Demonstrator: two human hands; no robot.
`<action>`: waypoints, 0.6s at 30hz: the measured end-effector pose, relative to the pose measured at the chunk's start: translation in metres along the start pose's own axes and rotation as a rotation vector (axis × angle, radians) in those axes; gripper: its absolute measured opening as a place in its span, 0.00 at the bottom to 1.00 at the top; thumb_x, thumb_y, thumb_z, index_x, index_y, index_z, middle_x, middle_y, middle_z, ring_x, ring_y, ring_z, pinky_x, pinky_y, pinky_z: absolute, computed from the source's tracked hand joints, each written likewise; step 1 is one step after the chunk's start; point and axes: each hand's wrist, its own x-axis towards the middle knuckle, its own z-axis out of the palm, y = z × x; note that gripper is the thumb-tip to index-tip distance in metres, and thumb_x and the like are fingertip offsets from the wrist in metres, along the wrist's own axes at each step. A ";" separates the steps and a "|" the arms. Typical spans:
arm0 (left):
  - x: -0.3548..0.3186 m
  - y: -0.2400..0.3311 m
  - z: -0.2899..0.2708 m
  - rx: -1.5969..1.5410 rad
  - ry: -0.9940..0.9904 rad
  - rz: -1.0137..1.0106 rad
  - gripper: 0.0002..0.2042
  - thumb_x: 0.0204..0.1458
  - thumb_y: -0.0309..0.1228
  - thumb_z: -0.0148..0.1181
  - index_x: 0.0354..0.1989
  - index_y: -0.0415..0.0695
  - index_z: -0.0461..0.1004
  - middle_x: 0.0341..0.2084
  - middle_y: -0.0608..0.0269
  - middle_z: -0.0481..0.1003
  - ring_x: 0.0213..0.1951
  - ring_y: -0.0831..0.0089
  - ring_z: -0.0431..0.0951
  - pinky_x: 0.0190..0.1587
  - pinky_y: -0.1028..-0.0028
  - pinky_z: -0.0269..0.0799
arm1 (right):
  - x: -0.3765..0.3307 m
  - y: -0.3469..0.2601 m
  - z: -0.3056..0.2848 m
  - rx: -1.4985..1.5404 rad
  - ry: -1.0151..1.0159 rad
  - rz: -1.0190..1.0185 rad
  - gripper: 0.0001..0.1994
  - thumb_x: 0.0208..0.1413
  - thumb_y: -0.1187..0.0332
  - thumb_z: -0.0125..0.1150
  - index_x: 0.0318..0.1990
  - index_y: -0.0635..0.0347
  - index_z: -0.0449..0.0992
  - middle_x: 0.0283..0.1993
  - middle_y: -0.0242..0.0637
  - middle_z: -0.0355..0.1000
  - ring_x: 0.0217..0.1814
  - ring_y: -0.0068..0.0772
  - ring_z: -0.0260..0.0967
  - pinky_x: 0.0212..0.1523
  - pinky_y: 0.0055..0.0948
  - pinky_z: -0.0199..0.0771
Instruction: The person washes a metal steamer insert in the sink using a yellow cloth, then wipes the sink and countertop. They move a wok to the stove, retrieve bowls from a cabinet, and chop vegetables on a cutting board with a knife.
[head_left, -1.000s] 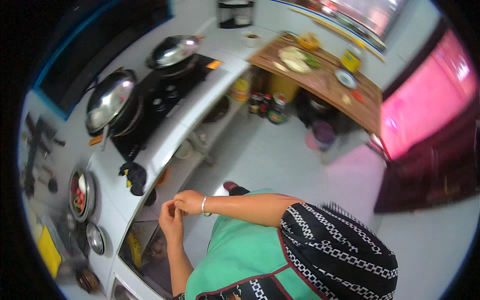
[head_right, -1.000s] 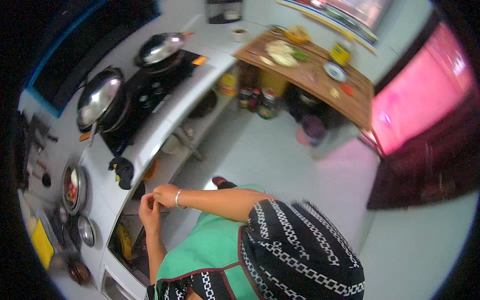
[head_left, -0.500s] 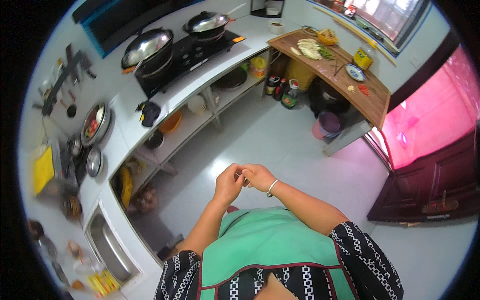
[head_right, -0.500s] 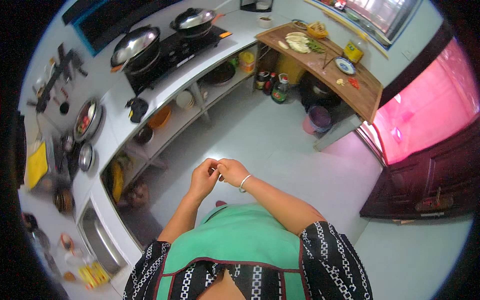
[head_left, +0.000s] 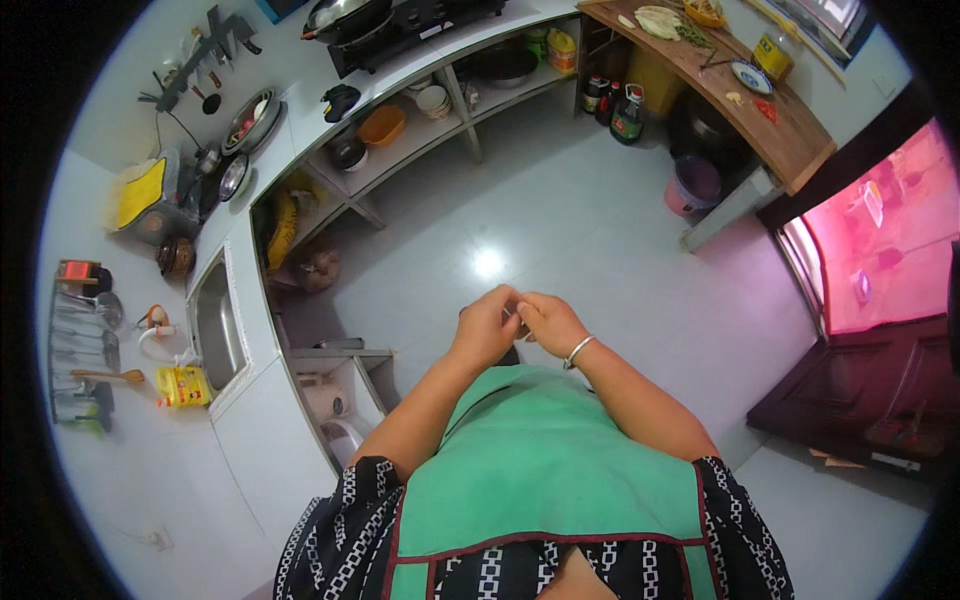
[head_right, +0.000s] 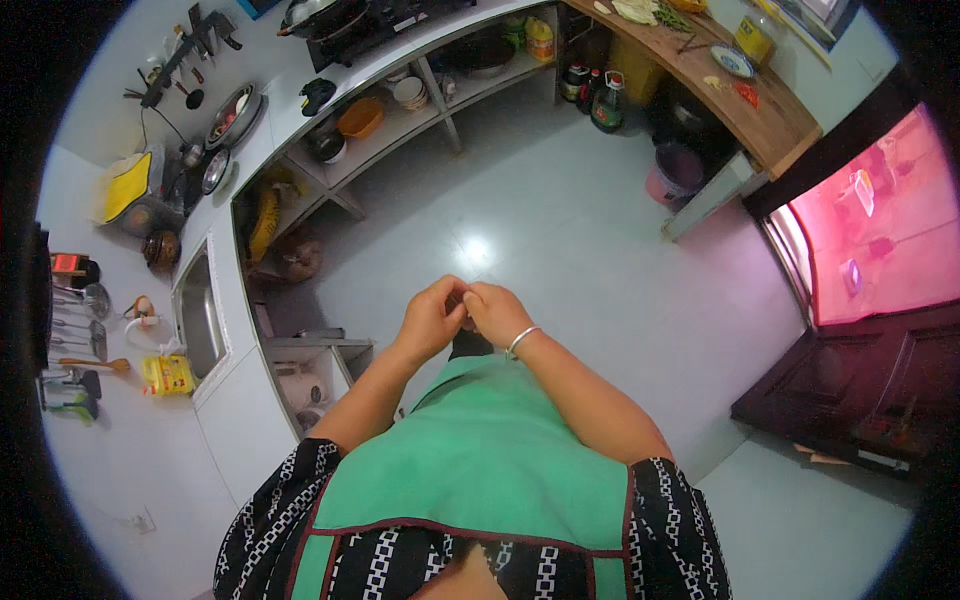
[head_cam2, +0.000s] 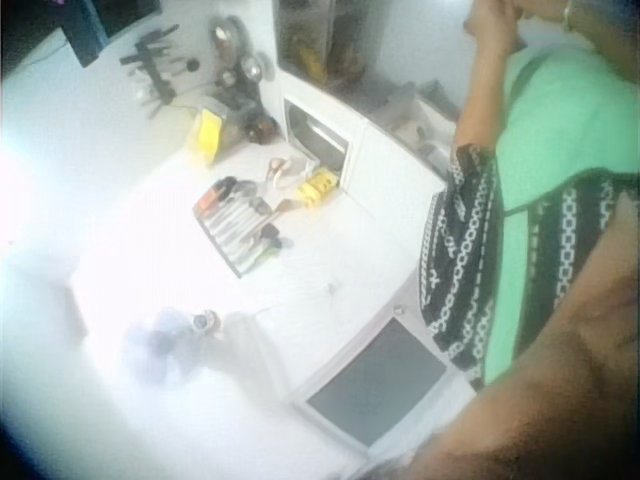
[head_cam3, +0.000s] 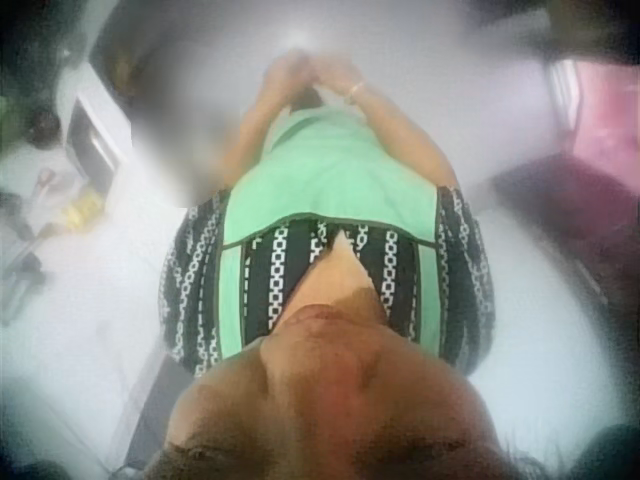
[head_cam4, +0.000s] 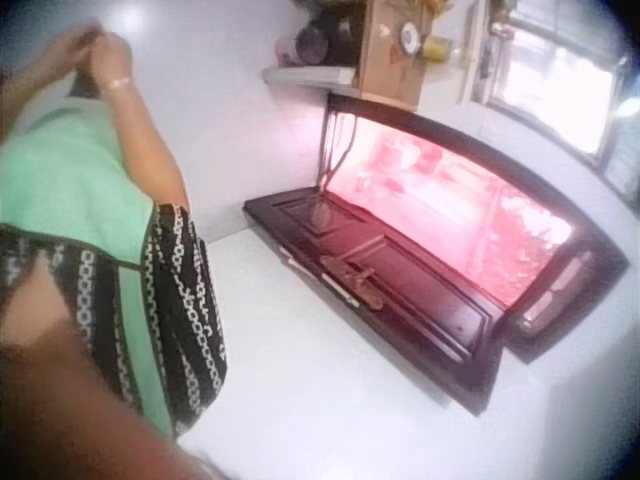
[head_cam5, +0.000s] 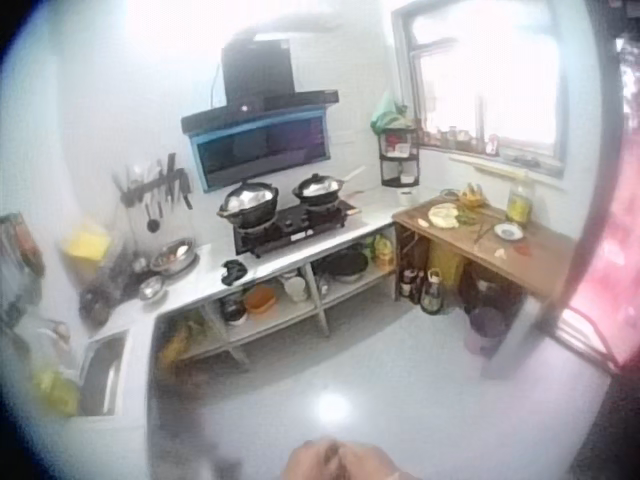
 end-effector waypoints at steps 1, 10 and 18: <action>-0.005 0.006 0.004 0.029 0.010 0.027 0.07 0.47 0.23 0.54 0.35 0.40 0.69 0.26 0.57 0.75 0.28 0.68 0.76 0.32 0.72 0.71 | -0.009 -0.001 -0.003 0.017 0.011 -0.035 0.14 0.57 0.67 0.40 0.31 0.67 0.71 0.26 0.42 0.72 0.27 0.32 0.71 0.33 0.30 0.71; -0.055 0.024 0.021 0.105 0.087 0.052 0.06 0.49 0.23 0.54 0.35 0.39 0.68 0.26 0.56 0.75 0.27 0.69 0.77 0.31 0.73 0.71 | -0.054 0.008 0.007 0.115 -0.059 -0.091 0.13 0.56 0.68 0.39 0.30 0.67 0.69 0.24 0.40 0.70 0.27 0.30 0.69 0.31 0.30 0.70; -0.072 0.009 0.001 0.046 0.161 0.008 0.06 0.47 0.26 0.55 0.33 0.41 0.69 0.26 0.56 0.75 0.26 0.62 0.75 0.30 0.68 0.70 | -0.048 -0.006 0.030 0.079 -0.140 -0.107 0.12 0.56 0.67 0.40 0.30 0.67 0.69 0.24 0.40 0.69 0.25 0.31 0.69 0.30 0.31 0.71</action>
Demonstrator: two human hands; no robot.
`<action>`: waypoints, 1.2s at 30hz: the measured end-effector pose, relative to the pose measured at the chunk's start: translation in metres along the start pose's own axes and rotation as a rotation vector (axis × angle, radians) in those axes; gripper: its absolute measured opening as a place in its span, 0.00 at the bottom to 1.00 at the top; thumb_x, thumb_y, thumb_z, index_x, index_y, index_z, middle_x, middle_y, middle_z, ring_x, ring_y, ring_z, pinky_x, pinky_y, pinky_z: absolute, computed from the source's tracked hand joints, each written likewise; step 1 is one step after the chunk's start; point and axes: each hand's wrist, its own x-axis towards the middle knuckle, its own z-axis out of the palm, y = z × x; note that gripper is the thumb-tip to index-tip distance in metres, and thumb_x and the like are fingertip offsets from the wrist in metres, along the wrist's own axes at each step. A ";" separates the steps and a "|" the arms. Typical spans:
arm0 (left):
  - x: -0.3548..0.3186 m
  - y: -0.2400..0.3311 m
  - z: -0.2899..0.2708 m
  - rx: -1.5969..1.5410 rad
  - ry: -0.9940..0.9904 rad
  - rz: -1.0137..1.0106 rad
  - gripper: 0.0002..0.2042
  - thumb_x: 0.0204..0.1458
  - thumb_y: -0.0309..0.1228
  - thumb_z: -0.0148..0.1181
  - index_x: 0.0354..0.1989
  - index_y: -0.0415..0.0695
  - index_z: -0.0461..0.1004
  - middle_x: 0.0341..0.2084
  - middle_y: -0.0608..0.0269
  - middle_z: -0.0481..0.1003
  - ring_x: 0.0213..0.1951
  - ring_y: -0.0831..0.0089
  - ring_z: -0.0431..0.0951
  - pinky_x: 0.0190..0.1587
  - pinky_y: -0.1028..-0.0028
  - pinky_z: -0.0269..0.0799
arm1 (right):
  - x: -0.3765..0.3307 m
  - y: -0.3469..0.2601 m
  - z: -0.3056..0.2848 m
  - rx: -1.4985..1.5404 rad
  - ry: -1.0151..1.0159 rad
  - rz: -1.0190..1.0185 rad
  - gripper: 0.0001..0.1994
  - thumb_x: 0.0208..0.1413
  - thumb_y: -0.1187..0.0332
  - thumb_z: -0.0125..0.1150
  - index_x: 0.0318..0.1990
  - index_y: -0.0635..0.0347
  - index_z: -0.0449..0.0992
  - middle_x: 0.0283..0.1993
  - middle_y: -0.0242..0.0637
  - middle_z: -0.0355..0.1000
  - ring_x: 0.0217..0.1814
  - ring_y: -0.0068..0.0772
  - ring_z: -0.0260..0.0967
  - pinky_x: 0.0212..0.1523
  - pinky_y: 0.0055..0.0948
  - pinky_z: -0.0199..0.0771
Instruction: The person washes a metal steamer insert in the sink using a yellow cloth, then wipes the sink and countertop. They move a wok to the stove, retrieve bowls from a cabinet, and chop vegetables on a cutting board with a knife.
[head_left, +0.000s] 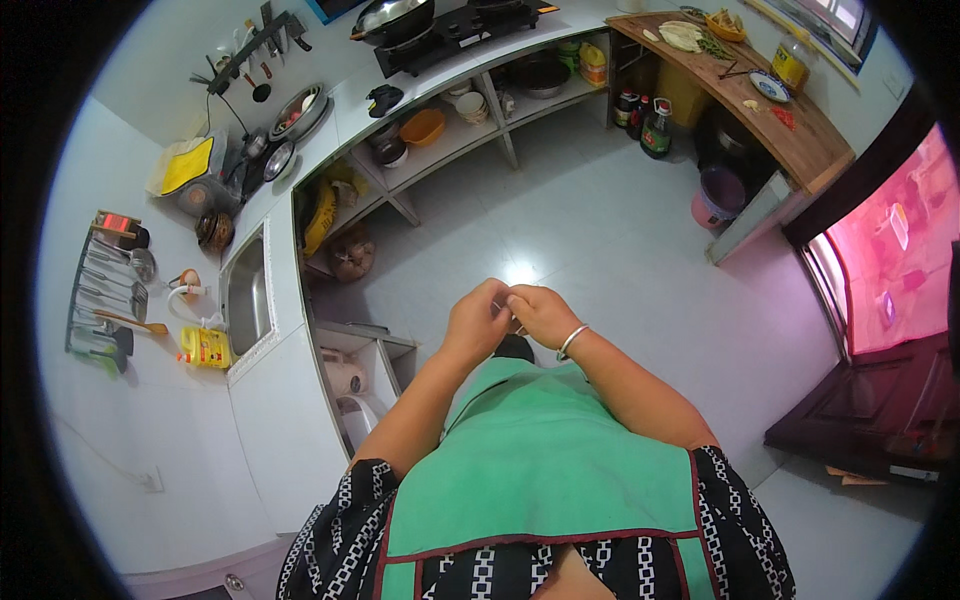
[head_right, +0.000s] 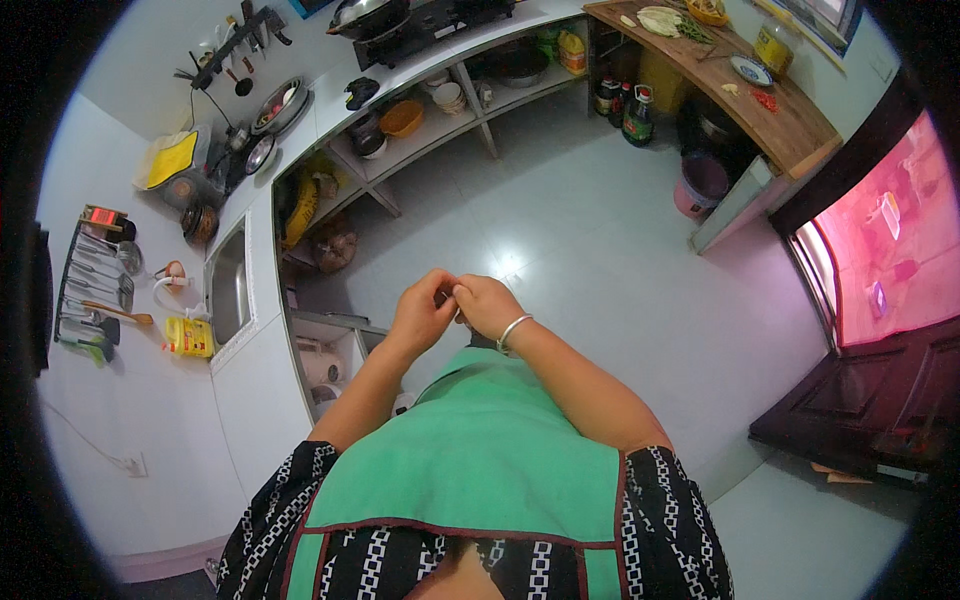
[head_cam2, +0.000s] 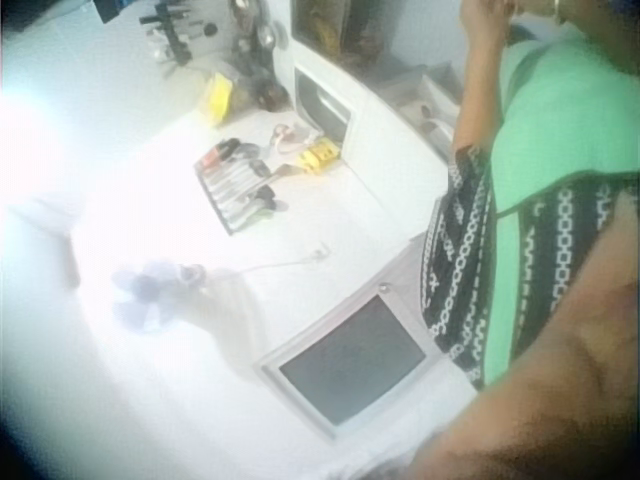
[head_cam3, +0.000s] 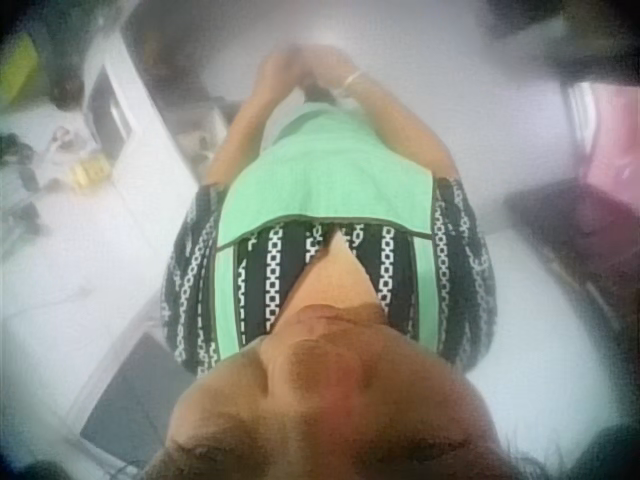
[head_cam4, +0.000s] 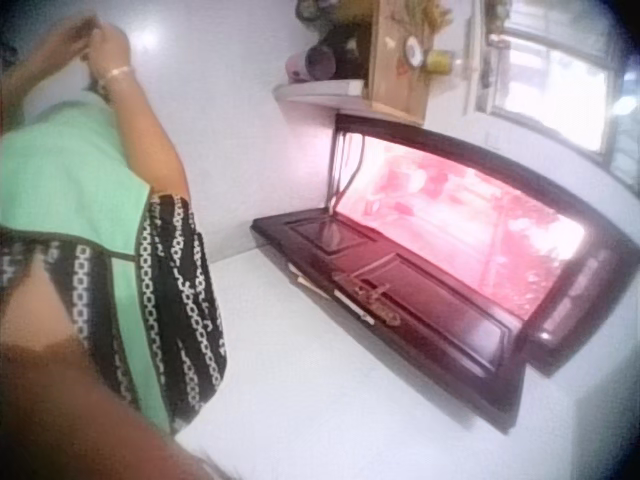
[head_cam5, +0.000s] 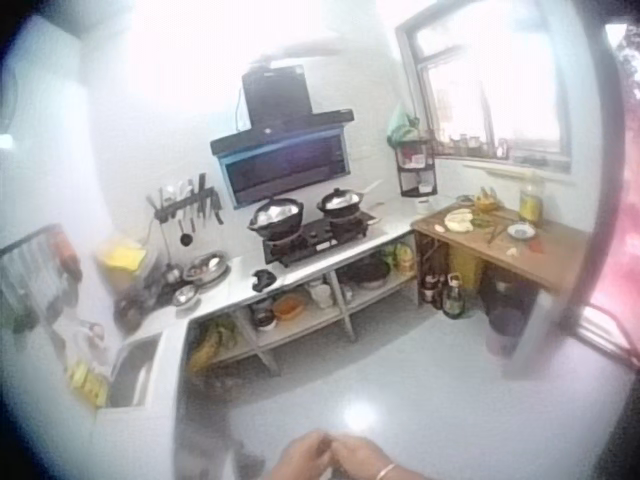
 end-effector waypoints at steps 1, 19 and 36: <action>0.001 -0.002 -0.002 -0.013 0.007 0.004 0.06 0.47 0.26 0.55 0.33 0.41 0.68 0.25 0.56 0.75 0.26 0.63 0.75 0.29 0.69 0.69 | 0.001 -0.005 0.001 0.009 -0.009 0.015 0.12 0.56 0.67 0.40 0.30 0.67 0.69 0.25 0.40 0.70 0.26 0.31 0.70 0.30 0.31 0.71; 0.116 -0.102 -0.085 -0.104 -0.001 -0.029 0.06 0.49 0.24 0.55 0.35 0.40 0.69 0.28 0.57 0.75 0.31 0.67 0.77 0.32 0.72 0.72 | 0.181 -0.016 0.037 -0.163 -0.004 0.082 0.13 0.57 0.68 0.43 0.43 0.64 0.71 0.35 0.37 0.72 0.36 0.26 0.71 0.36 0.27 0.72; 0.378 -0.280 -0.267 -0.954 0.465 -0.299 0.09 0.53 0.30 0.53 0.40 0.40 0.70 0.34 0.64 0.73 0.37 0.75 0.74 0.38 0.76 0.71 | 0.571 -0.142 0.072 0.280 0.013 0.156 0.13 0.57 0.70 0.50 0.47 0.66 0.70 0.46 0.39 0.69 0.48 0.30 0.69 0.48 0.29 0.72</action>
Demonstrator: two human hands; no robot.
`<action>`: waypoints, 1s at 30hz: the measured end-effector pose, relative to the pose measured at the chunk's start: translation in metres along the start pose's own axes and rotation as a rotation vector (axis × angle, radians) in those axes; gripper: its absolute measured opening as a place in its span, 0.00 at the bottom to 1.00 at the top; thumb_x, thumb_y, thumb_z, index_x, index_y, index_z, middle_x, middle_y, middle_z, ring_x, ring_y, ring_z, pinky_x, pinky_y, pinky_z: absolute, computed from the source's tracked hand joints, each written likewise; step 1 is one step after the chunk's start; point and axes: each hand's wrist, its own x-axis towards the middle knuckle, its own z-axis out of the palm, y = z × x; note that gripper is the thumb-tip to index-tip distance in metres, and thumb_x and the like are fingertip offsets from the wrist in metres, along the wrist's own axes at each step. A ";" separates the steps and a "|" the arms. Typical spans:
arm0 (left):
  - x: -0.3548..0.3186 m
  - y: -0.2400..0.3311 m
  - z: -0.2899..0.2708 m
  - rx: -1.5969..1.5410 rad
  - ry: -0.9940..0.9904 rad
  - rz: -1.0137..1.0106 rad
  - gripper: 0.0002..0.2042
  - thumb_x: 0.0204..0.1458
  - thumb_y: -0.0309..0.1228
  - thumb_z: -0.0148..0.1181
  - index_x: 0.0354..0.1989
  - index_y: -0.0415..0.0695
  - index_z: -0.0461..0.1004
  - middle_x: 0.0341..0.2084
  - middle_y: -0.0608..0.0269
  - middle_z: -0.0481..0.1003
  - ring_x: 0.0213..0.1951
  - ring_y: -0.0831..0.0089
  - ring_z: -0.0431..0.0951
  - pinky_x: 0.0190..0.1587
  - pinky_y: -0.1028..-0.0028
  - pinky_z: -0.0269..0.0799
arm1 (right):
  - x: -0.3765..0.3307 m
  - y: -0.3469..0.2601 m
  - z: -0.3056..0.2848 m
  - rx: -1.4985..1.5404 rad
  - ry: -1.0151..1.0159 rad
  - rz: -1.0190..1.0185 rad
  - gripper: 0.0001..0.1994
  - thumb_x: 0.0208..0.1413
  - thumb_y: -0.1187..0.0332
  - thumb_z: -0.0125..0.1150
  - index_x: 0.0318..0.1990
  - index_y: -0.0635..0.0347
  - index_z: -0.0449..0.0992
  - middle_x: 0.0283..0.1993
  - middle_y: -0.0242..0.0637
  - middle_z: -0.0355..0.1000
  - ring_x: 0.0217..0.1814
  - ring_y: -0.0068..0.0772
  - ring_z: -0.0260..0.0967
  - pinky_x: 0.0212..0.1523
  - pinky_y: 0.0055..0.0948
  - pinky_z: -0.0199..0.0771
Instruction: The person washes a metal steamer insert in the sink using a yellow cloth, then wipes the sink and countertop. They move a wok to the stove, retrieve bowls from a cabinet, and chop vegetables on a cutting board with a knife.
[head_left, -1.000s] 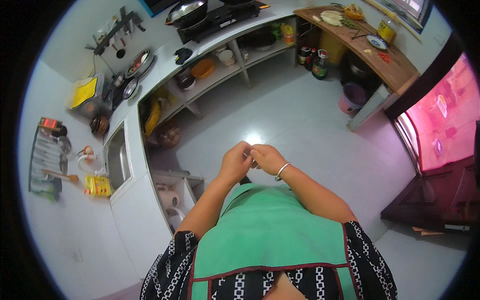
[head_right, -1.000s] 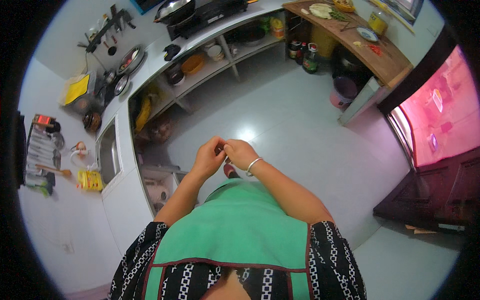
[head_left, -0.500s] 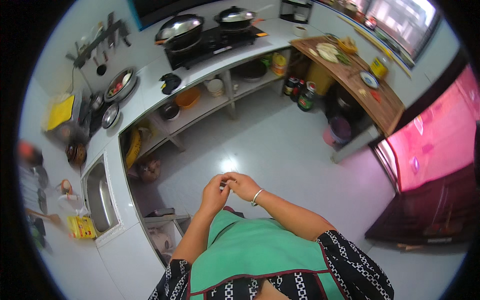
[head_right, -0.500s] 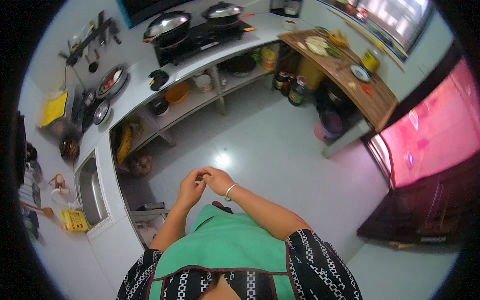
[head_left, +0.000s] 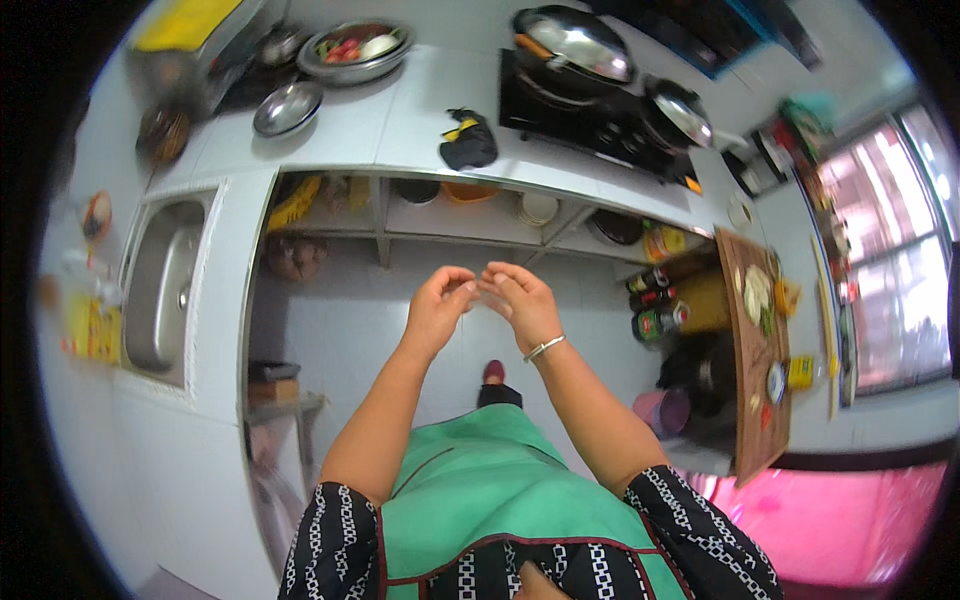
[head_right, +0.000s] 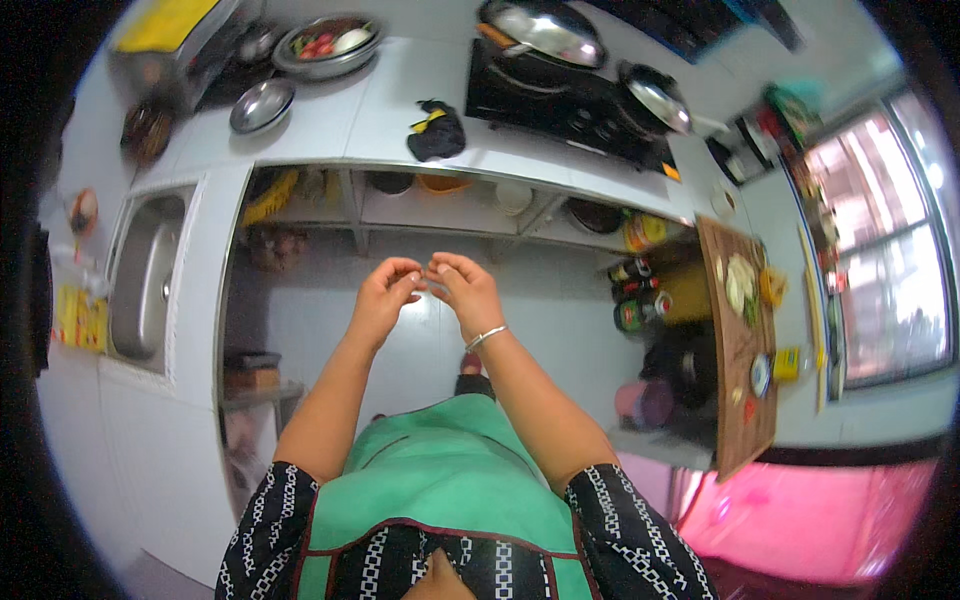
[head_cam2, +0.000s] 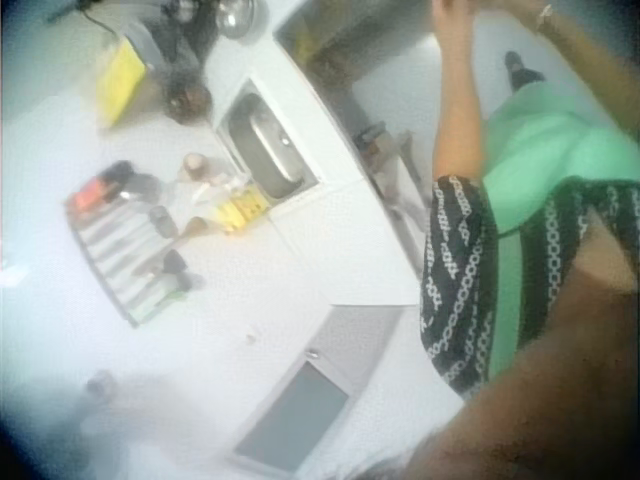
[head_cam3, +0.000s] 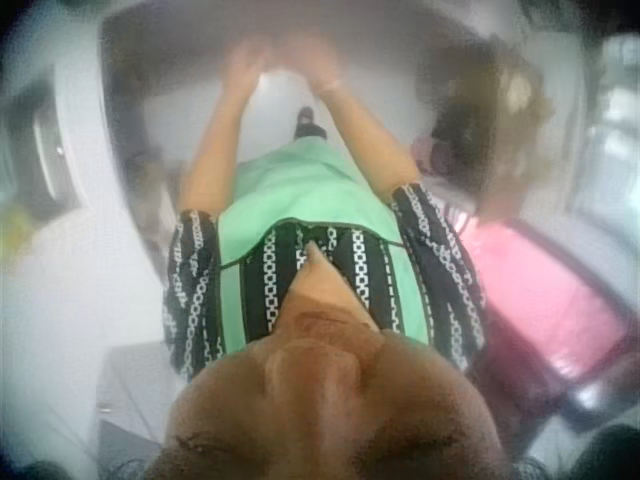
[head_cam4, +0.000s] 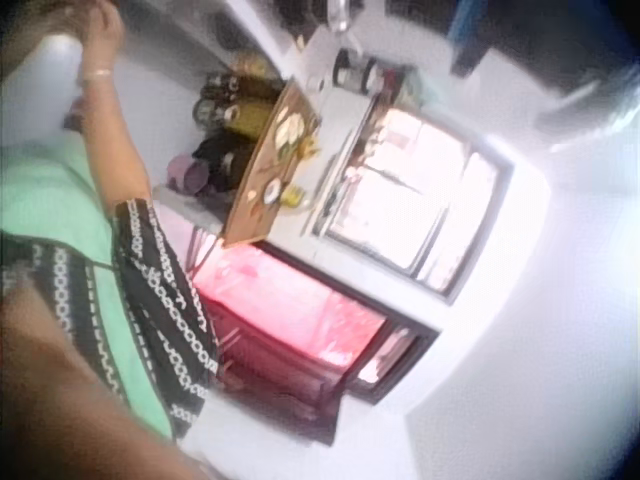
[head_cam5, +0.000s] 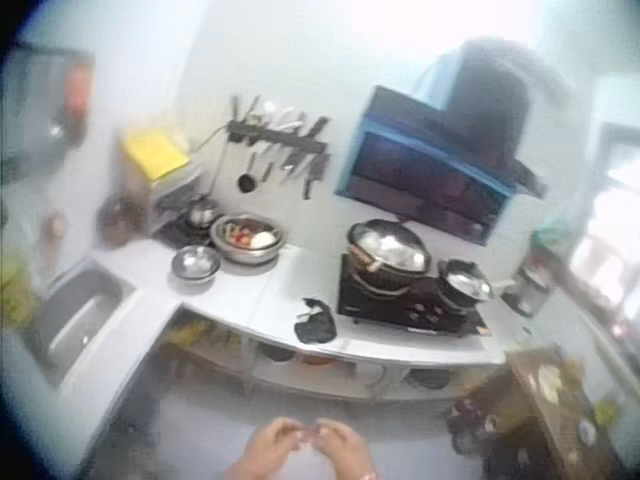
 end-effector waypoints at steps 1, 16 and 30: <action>0.013 -0.002 -0.006 -0.009 0.045 0.001 0.09 0.53 0.30 0.53 0.40 0.40 0.70 0.34 0.63 0.73 0.37 0.75 0.74 0.38 0.76 0.71 | 0.019 -0.003 0.006 -0.014 -0.029 0.043 0.13 0.57 0.70 0.50 0.47 0.67 0.69 0.46 0.39 0.69 0.49 0.31 0.69 0.49 0.29 0.71; 0.237 -0.210 -0.062 -0.107 0.337 0.005 0.10 0.51 0.28 0.53 0.40 0.37 0.70 0.31 0.63 0.75 0.34 0.78 0.73 0.37 0.78 0.68 | 0.306 0.140 -0.036 -0.115 -0.127 0.247 0.12 0.57 0.69 0.49 0.46 0.64 0.68 0.42 0.36 0.70 0.44 0.28 0.68 0.45 0.29 0.71; 0.450 -0.388 -0.133 0.054 0.398 0.516 0.10 0.49 0.24 0.53 0.41 0.38 0.71 0.34 0.63 0.75 0.39 0.75 0.73 0.43 0.76 0.68 | 0.555 0.288 -0.075 -0.066 -0.369 -0.219 0.13 0.55 0.75 0.50 0.48 0.68 0.66 0.46 0.43 0.68 0.50 0.38 0.67 0.53 0.35 0.69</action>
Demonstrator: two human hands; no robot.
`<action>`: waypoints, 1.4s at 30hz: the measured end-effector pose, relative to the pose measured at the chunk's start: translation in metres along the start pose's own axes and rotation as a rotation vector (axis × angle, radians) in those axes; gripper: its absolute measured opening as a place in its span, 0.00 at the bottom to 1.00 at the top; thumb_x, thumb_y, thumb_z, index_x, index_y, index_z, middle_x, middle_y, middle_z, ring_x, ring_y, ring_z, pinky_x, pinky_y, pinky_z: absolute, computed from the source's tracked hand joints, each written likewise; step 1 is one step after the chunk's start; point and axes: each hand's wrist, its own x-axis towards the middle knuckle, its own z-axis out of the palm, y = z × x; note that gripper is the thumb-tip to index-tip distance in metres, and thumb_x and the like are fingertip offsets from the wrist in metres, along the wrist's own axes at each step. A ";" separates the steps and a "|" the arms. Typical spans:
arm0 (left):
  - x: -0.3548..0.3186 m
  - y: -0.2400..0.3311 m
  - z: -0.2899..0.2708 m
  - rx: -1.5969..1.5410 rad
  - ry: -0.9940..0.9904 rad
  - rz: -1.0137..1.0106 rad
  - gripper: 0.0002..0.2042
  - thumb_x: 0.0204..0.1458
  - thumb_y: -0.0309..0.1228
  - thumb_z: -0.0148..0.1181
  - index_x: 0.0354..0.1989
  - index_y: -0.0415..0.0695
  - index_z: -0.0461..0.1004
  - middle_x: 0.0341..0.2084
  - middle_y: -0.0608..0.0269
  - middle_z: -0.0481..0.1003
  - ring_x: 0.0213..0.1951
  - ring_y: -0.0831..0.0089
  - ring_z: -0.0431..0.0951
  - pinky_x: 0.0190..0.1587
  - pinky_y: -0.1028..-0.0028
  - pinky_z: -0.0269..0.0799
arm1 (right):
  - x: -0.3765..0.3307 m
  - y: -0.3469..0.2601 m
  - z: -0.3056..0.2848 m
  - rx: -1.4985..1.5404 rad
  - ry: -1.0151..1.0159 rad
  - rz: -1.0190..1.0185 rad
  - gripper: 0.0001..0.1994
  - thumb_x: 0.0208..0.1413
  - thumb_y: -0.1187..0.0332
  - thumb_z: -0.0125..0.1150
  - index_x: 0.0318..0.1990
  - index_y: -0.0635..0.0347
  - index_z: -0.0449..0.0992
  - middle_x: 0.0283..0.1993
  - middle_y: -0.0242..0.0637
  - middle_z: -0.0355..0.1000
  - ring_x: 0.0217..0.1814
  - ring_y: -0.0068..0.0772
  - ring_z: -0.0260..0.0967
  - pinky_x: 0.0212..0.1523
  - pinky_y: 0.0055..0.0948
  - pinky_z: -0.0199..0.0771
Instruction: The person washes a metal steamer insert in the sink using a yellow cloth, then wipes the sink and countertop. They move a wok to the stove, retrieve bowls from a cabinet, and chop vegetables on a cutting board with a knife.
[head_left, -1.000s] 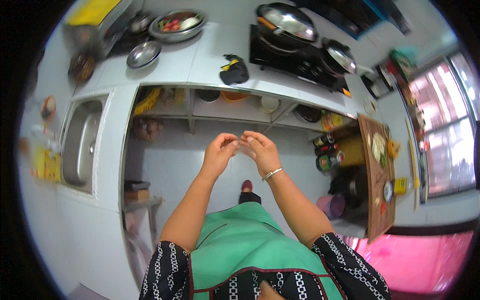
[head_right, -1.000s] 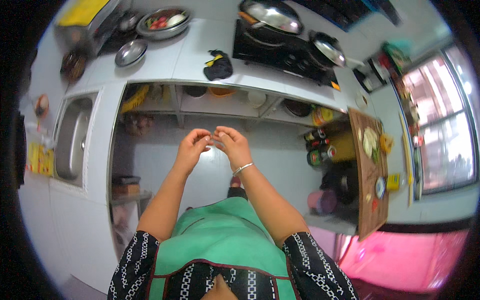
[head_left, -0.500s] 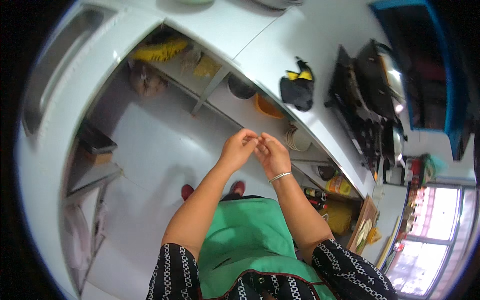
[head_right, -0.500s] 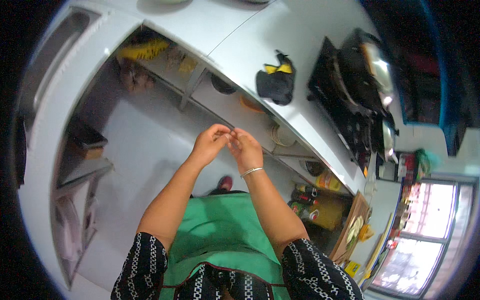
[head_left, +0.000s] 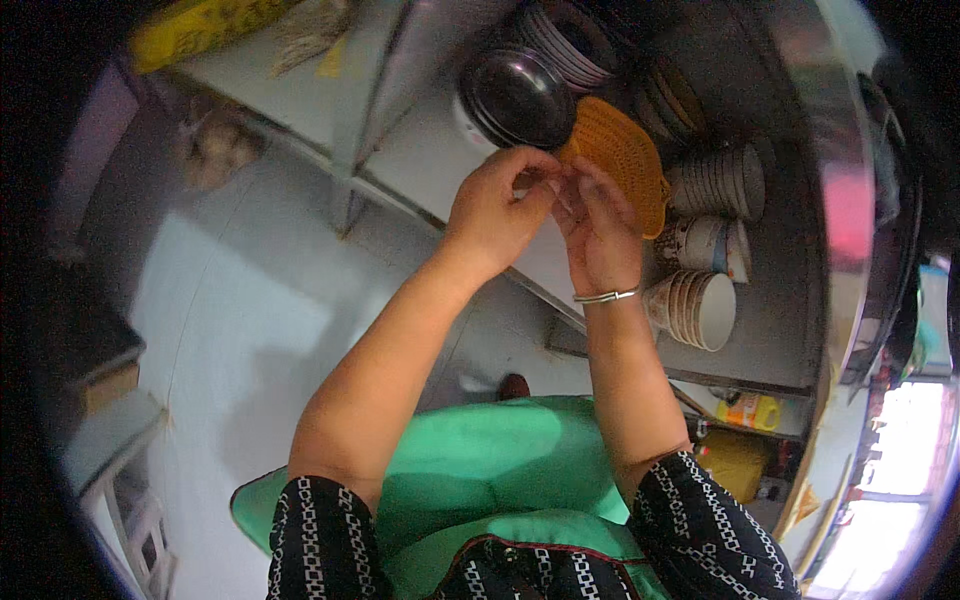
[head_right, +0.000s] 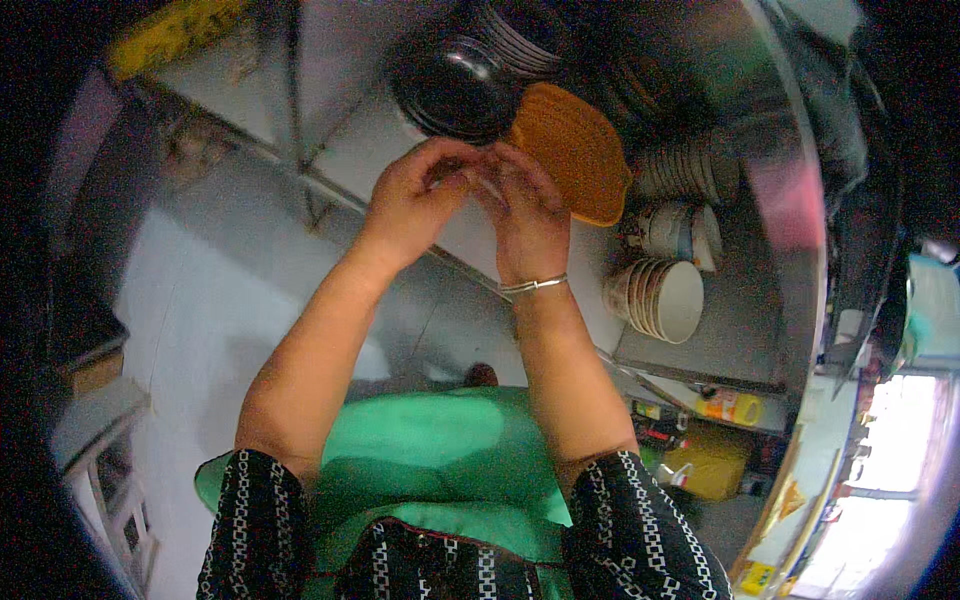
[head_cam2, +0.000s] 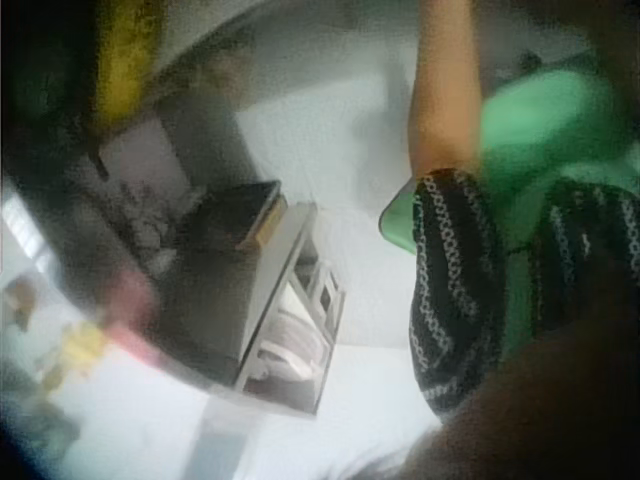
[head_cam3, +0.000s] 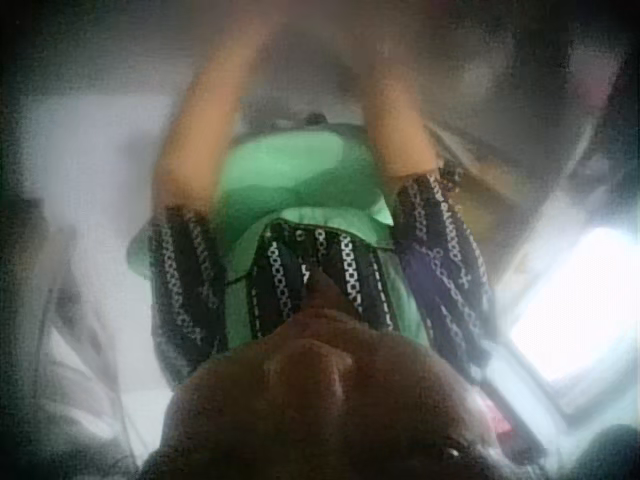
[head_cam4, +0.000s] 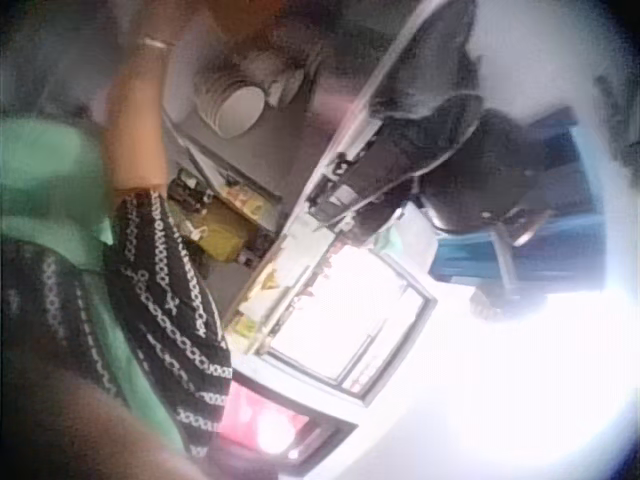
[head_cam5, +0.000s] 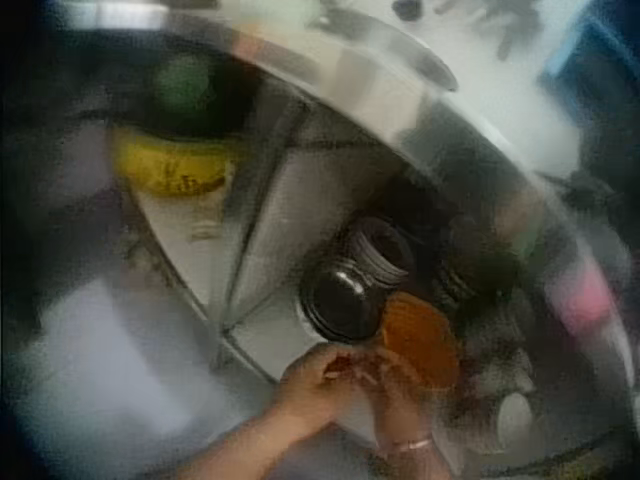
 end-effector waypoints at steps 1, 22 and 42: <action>0.009 -0.009 0.005 -0.039 -0.045 0.039 0.11 0.49 0.23 0.54 0.42 0.40 0.71 0.35 0.62 0.75 0.40 0.75 0.74 0.43 0.76 0.68 | 0.008 0.002 -0.009 -0.059 0.033 -0.038 0.14 0.55 0.75 0.51 0.49 0.68 0.66 0.46 0.43 0.68 0.49 0.37 0.67 0.53 0.34 0.70; 0.033 -0.044 0.072 0.376 -0.012 0.187 0.16 0.42 0.18 0.51 0.42 0.41 0.70 0.46 0.49 0.70 0.51 0.54 0.68 0.53 0.63 0.64 | 0.041 -0.062 -0.094 -0.863 -0.110 -0.084 0.12 0.53 0.66 0.55 0.41 0.64 0.74 0.39 0.37 0.73 0.42 0.33 0.72 0.45 0.29 0.71; 0.017 -0.008 0.060 0.454 -0.021 0.168 0.16 0.42 0.18 0.52 0.42 0.41 0.71 0.50 0.46 0.67 0.51 0.50 0.68 0.53 0.63 0.65 | 0.295 -0.049 -0.207 0.269 0.518 0.129 0.18 0.57 0.64 0.47 0.51 0.67 0.65 0.50 0.49 0.67 0.50 0.43 0.67 0.42 0.29 0.73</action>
